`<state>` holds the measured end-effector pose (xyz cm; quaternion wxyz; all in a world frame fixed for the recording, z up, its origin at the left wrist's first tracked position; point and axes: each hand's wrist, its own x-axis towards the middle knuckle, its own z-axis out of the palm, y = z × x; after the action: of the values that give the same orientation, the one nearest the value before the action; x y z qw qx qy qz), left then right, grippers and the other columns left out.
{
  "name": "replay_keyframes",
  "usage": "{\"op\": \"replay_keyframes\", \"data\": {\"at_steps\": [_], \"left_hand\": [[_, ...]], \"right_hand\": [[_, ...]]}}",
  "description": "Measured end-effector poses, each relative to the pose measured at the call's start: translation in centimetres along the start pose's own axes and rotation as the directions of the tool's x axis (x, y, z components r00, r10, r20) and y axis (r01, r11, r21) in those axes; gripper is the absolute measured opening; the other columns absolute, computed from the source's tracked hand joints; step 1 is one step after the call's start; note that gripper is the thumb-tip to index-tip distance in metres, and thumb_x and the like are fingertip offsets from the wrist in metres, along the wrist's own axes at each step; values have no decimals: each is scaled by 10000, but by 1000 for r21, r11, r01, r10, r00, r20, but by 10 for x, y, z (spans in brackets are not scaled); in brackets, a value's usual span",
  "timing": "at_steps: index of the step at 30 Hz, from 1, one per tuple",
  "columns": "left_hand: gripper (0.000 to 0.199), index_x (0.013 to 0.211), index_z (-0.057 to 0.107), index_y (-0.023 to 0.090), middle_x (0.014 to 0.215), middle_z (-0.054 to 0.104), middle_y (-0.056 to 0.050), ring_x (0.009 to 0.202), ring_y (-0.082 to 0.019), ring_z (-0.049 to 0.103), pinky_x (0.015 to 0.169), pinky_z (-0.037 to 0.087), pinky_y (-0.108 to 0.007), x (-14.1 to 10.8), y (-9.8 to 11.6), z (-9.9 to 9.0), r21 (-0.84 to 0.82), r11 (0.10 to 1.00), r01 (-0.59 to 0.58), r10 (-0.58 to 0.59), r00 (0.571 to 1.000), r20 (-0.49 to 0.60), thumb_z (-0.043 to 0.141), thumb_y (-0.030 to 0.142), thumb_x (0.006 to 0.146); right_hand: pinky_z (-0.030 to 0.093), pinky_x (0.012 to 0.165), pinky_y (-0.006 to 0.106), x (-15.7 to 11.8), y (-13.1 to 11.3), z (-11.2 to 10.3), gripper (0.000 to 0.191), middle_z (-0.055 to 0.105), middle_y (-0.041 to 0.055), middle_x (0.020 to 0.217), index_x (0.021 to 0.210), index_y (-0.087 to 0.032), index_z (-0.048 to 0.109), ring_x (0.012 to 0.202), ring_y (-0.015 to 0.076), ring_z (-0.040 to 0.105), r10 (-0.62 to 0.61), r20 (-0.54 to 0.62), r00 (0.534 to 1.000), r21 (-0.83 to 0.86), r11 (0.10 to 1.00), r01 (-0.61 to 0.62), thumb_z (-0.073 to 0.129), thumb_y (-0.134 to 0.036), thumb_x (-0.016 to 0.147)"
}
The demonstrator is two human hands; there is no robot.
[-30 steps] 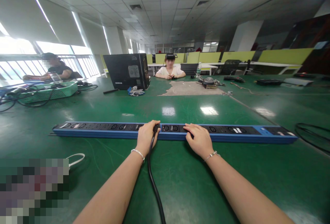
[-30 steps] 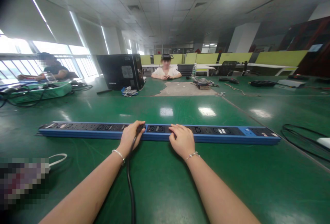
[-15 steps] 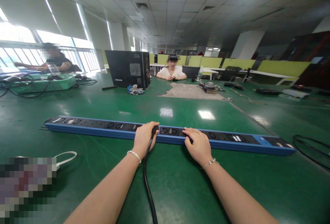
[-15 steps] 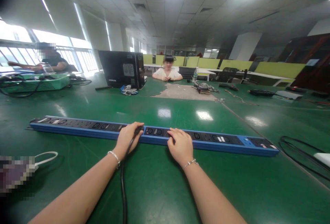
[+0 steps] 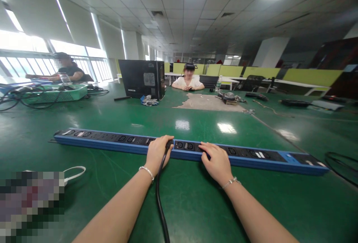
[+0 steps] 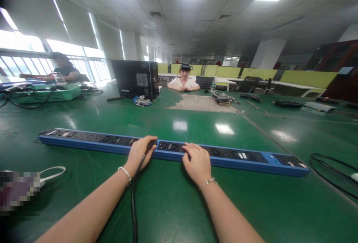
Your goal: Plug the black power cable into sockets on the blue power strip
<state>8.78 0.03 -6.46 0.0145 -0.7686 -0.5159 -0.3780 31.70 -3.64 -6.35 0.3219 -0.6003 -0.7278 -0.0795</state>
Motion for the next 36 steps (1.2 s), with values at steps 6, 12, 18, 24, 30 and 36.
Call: {"op": "replay_keyframes", "data": {"at_steps": [6,12,18,24,30,36], "left_hand": [[244,1056,559,244,1008,661,-34,942,-213,597,831,431,-358,0,2,-2,-32,999,-10,9,1000,-15,534,234,813],[228,1056,557,224,989,657,-47,925,-205,594,827,447,-349,0,-2,1,-121,993,12,-25,993,-112,511,247,834],[256,1072,547,213,956,647,-53,873,-196,599,811,463,-342,7,-22,-5,-250,958,138,-201,948,-246,502,303,836],[319,1054,568,185,835,663,-32,804,-189,617,796,470,-344,11,-78,-60,-382,846,373,-508,780,-365,573,290,753],[329,1021,620,198,906,685,-47,818,-185,633,827,476,-352,-1,-101,-76,-337,882,329,-404,896,-182,603,312,713],[358,1053,618,186,903,692,-52,843,-192,642,862,477,-370,0,-99,-70,-304,906,295,-327,943,-60,589,332,727]], "right_hand": [[388,945,385,-1,2,0,293,652,-24,1137,994,-261,670,1102,180,549,-20,5,1000,-10,1000,20,446,-211,812],[397,934,388,-1,3,2,286,661,-25,1119,973,-261,675,1084,186,562,-26,-20,999,-29,999,25,449,-213,805],[412,901,369,0,4,3,287,668,-34,1103,964,-272,673,1061,178,576,-34,-32,999,-45,998,33,440,-217,805],[415,880,367,1,3,4,285,673,-34,1090,953,-270,675,1052,179,578,-28,-47,998,-39,999,26,439,-223,801],[405,889,367,2,2,4,268,678,-32,1075,922,-272,683,1037,179,581,7,-57,998,-12,1000,-8,453,-230,791],[396,890,372,2,2,4,267,675,-38,1084,927,-277,680,1047,184,574,18,-42,999,5,1000,-18,458,-222,790]]}}
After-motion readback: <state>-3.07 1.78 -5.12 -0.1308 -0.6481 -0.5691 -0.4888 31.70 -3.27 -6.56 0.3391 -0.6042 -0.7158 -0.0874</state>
